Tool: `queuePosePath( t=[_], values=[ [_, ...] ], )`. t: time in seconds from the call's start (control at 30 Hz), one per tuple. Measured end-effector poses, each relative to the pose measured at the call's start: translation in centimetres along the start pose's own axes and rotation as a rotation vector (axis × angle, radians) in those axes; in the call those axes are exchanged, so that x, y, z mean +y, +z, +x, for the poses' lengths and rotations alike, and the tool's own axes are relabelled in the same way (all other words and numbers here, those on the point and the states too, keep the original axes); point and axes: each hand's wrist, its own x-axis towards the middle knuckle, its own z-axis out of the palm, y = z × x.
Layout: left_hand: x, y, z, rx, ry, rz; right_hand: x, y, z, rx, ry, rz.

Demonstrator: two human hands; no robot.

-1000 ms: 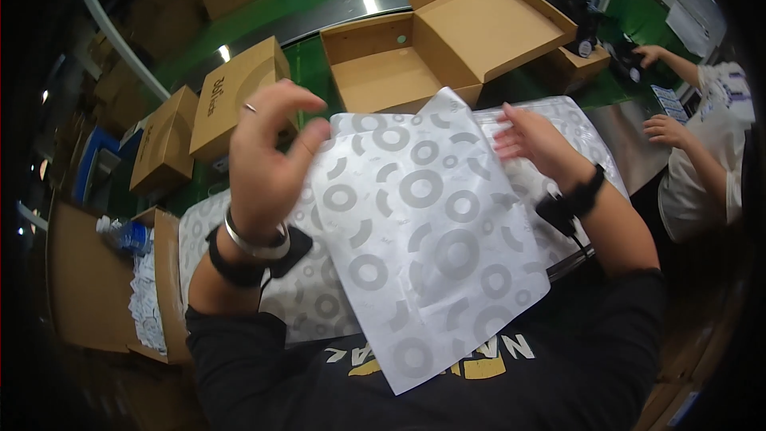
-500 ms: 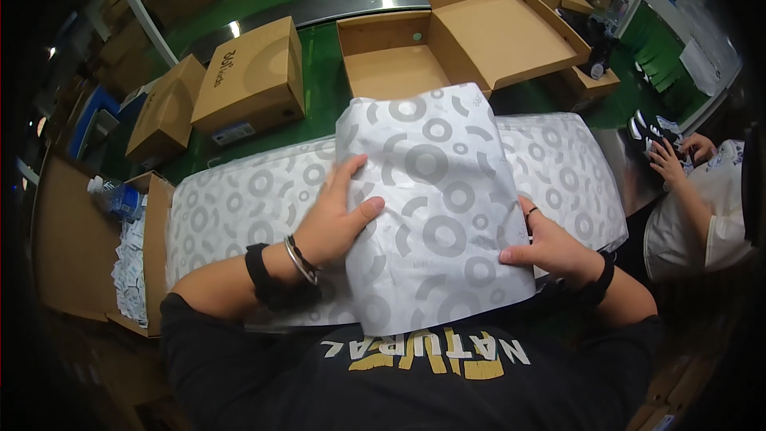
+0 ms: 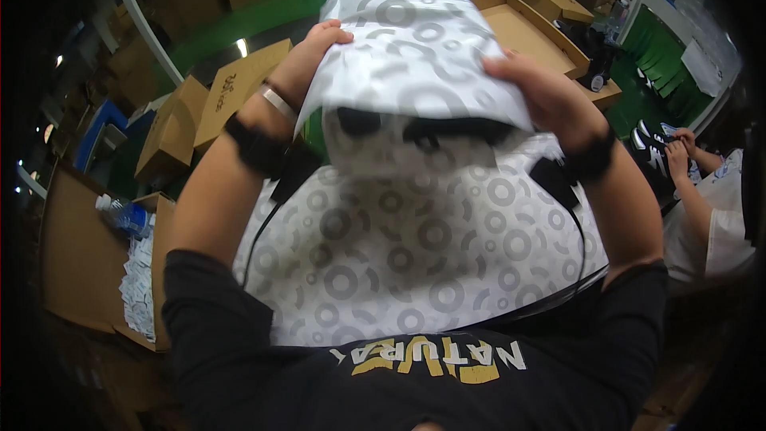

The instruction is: The recorder takes sneakers, inspects them briefly, and packs them into branded shoe boxes with tissue paper at a factory conveyor belt.

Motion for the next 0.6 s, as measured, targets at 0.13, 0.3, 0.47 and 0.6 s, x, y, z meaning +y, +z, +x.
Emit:
queuePosePath(
  t=[0.13,0.3,0.47,0.6],
  values=[
    [-6.5,-7.9,10.4,0.066,-0.059,0.312,3.8,-2.9,8.2,0.172,0.002,-0.161],
    [-10.8,-7.3,7.5,0.132,-0.036,2.047,10.0,-0.3,6.8,0.150,-0.106,-0.797],
    [-6.0,-14.7,-0.5,-0.036,0.144,1.633,12.2,0.5,3.7,-0.157,-0.090,-0.538],
    [0.3,-23.3,-9.2,0.528,0.120,1.896,11.6,-0.8,3.6,0.019,0.040,-0.339]
  ],
)
